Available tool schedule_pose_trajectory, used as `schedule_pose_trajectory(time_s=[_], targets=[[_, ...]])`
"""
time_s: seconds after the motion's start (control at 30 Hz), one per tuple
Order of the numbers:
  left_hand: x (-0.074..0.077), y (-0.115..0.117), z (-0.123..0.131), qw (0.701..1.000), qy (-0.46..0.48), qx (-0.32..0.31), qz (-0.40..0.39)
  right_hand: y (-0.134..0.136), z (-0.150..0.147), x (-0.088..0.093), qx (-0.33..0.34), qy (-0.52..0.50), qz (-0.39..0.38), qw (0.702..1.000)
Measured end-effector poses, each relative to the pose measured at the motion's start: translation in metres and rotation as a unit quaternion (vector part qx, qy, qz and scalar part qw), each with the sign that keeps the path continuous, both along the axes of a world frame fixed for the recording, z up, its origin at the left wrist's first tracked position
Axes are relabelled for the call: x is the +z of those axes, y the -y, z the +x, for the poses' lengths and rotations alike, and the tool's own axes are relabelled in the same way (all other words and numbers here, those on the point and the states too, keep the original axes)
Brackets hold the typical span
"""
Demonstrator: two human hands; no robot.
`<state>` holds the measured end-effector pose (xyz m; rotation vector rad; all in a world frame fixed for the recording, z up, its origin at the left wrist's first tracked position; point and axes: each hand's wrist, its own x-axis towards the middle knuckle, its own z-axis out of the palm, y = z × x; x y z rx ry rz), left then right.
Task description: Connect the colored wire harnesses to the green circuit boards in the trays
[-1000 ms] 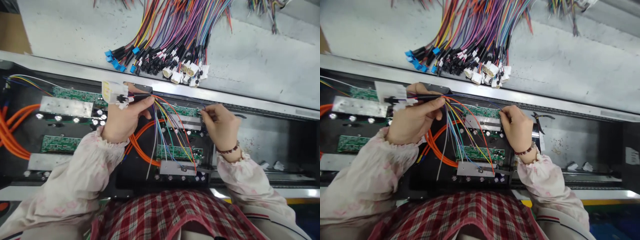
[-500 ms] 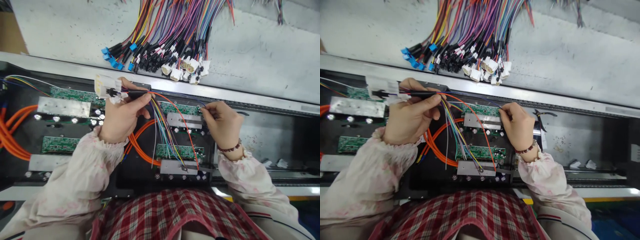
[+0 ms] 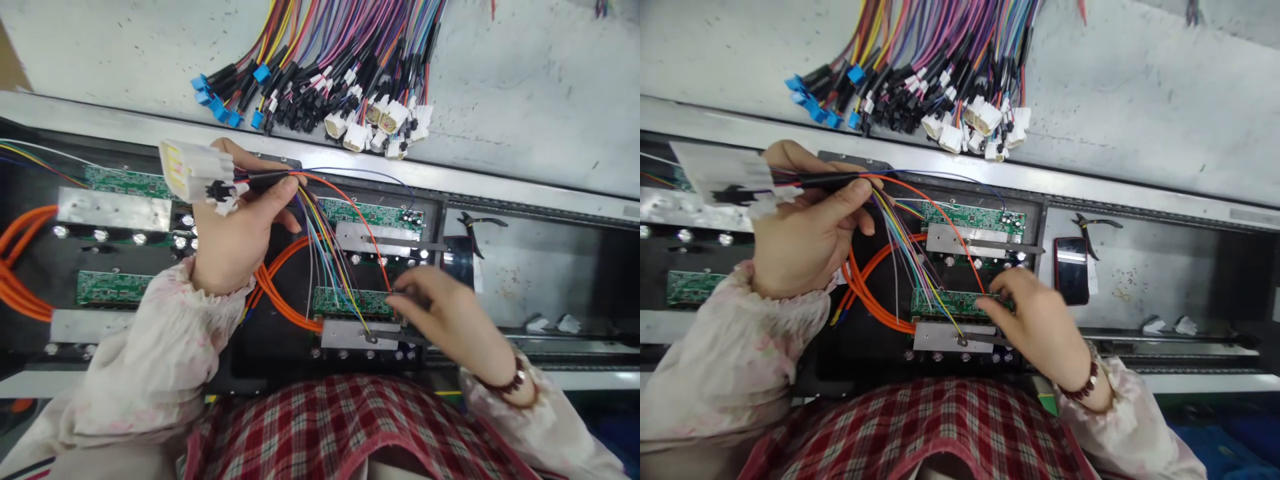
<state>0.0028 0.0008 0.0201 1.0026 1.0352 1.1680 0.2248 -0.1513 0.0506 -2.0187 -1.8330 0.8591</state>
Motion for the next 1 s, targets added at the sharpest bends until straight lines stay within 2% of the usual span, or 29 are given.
schedule_pose_trajectory(time_s=[0.03, 0.07, 0.13, 0.2, 0.27, 0.37, 0.47, 0.67, 0.87, 1.0], targets=[[0.000, 0.000, 0.001, 1.000, 0.003, 0.000, 0.007, 0.005, -0.002, 0.005, 0.033, -0.040, -0.029, 0.998], [-0.001, -0.001, 0.002, 1.000, 0.006, 0.003, 0.017, 0.007, -0.002, 0.009, 0.036, -0.060, -0.031, 0.997], [-0.002, -0.002, 0.003, 0.999, 0.013, 0.010, 0.033, 0.002, 0.004, 0.013, -0.040, -0.035, 0.036, 0.998], [-0.003, -0.003, 0.005, 0.999, 0.023, 0.019, 0.043, -0.009, 0.015, 0.009, -0.139, 0.027, 0.141, 0.980], [-0.004, -0.003, 0.005, 0.999, 0.021, 0.019, 0.042, -0.021, 0.028, -0.002, -0.176, 0.078, 0.197, 0.961], [-0.008, -0.003, 0.003, 0.998, -0.010, 0.025, 0.061, -0.032, 0.041, -0.021, -0.142, 0.110, 0.179, 0.967], [-0.011, -0.003, 0.002, 0.996, -0.039, 0.028, 0.077, -0.033, 0.044, -0.030, -0.134, 0.103, 0.156, 0.973], [-0.011, -0.005, 0.005, 0.995, -0.019, 0.036, 0.090, -0.030, 0.044, -0.028, -0.157, 0.059, 0.146, 0.975], [-0.009, -0.005, 0.006, 0.994, -0.023, 0.041, 0.096, -0.034, 0.049, -0.033, -0.155, 0.066, 0.145, 0.975], [-0.010, -0.005, 0.008, 0.991, -0.044, 0.046, 0.114, -0.027, 0.046, -0.026, -0.142, 0.106, 0.152, 0.972]])
